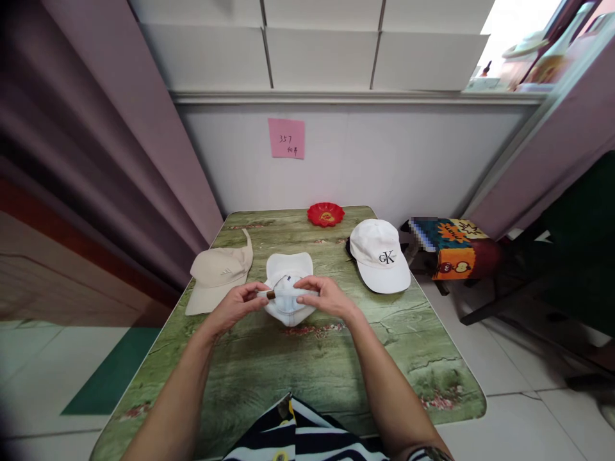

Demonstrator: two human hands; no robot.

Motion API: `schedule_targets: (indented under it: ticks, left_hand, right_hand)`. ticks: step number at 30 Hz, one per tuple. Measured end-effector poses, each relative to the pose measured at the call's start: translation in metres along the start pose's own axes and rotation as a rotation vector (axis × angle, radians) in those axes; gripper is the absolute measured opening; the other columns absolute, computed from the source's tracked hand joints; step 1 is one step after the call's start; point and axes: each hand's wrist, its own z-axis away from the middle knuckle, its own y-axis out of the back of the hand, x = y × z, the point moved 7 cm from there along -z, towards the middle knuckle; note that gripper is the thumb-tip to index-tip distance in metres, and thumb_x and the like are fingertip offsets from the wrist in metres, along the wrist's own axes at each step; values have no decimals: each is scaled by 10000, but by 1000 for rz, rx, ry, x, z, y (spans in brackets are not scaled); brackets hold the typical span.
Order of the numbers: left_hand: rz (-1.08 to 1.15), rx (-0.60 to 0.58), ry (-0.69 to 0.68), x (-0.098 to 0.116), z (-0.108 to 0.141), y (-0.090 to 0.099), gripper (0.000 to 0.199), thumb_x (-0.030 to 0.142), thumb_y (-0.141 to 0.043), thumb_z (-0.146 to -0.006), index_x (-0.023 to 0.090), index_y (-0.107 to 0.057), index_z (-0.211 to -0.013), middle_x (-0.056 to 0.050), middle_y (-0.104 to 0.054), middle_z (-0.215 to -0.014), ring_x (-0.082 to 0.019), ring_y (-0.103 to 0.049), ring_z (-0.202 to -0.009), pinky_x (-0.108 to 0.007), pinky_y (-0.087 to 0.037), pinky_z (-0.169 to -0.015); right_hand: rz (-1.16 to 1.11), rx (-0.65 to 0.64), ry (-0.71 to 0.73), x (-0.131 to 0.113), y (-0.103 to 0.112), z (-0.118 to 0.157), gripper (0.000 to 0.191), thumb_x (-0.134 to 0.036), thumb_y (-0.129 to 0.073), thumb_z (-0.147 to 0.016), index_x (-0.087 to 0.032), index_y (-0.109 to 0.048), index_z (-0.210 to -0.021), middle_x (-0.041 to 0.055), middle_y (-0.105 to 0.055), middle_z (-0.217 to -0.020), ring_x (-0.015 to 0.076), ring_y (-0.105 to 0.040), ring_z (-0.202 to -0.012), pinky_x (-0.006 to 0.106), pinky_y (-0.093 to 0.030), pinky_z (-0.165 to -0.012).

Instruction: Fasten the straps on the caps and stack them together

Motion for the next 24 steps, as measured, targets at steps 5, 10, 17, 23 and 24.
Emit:
schedule_targets:
  ticks: [5, 10, 17, 23, 24]
  left_hand:
    - [-255, 136, -111, -16, 8, 23, 533, 400, -747, -711, 228, -645, -1206, -106, -528, -1397, -259, -606, -1070, -341, -514, -819]
    - [-597, 186, -205, -29, -6, 15, 678, 175, -667, -711, 253, -548, -1375, -110, -365, -1554, -327, -344, -1418, -513, -298, -1138]
    - [-166, 59, -225, -1, -30, 15, 134, 262, -720, -727, 204, -767, -839, -105, -712, -1162, -327, -528, -1270, -506, -340, -1117]
    - [696, 159, -112, 25, -17, 29, 371, 398, -765, -722, 130, -740, -977, -113, -758, -956, -304, -690, -985, -412, -533, -917]
    - [800, 175, -118, 26, -14, 25, 396, 431, -765, -713, 135, -737, -974, -114, -757, -974, -317, -680, -1027, -417, -531, -933]
  right_hand:
    - [399, -56, 75, 14, 23, 16, 930, -480, -859, -596, -257, -487, -1419, 125, -489, -1457, 324, -435, -1341, 477, -304, -1117]
    - [753, 23, -46, 52, 24, 10, 787, -260, -797, -676, -322, -507, -1405, 121, -407, -1524, 347, -300, -1439, 607, -158, -1145]
    - [233, 35, 79, 18, 23, -10, 118, -253, -695, -779, -229, -764, -872, 50, -738, -1093, 314, -602, -1184, 531, -343, -1075]
    - [-648, 238, -45, -3, 41, -15, 291, -442, -737, -787, -152, -721, -784, 5, -731, -717, 149, -649, -635, 260, -512, -664]
    - [-775, 253, -74, -1, 35, -17, 278, -429, -738, -790, -153, -719, -818, 8, -734, -725, 147, -655, -635, 258, -520, -666]
